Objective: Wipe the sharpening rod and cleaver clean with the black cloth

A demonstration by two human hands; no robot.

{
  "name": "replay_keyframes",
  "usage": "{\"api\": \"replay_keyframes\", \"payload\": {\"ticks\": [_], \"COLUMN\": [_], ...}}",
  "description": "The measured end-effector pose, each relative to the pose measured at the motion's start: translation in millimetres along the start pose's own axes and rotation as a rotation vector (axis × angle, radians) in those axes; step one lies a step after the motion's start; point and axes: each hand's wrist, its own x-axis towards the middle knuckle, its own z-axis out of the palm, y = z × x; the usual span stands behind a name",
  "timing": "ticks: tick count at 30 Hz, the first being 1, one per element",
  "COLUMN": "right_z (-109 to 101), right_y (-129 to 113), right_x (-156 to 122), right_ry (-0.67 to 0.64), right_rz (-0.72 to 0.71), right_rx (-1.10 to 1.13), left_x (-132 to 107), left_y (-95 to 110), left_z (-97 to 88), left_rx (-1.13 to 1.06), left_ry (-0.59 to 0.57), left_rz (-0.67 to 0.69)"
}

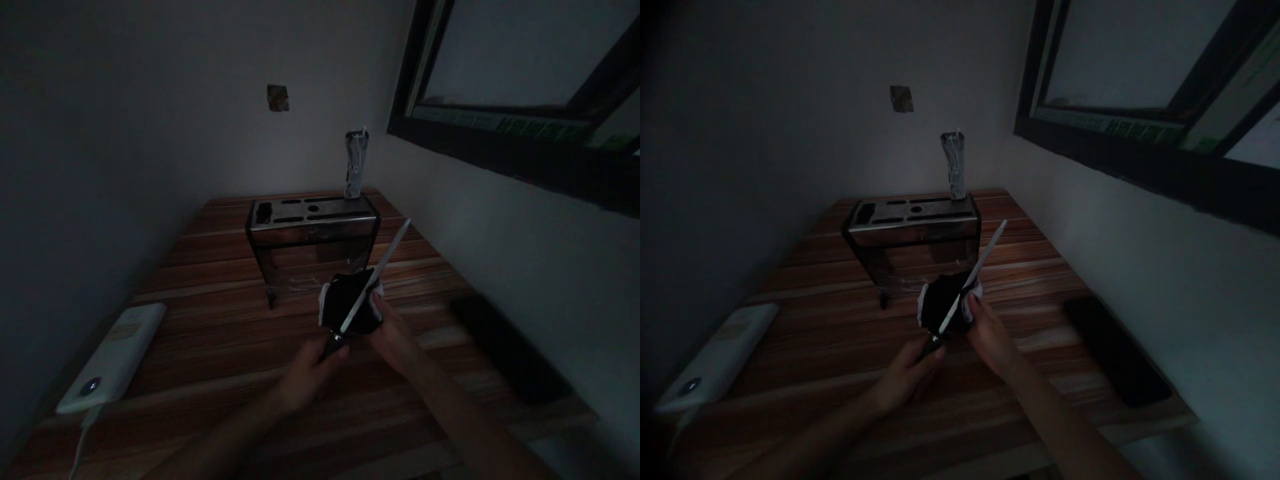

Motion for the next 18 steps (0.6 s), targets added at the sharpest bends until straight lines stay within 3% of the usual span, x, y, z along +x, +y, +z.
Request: {"api": "replay_keyframes", "payload": {"ticks": [5, 11, 18], "right_z": [10.5, 10.4, 6.3], "right_y": [-11.8, -16.3, -21.2], "right_x": [-2.9, -7.4, -9.1], "right_ry": [0.003, -0.11, -0.101], "right_rz": [0.063, 0.054, 0.118], "right_rx": [0.225, 0.32, 0.417], "left_x": [1.1, 3.0, 2.8], "left_y": [-2.1, -0.4, 3.0], "left_z": [-0.8, -1.2, 0.3], "left_rx": [-0.007, -0.053, -0.078], "left_ry": [-0.016, -0.013, 0.02], "left_rz": [0.053, 0.105, 0.061]}}
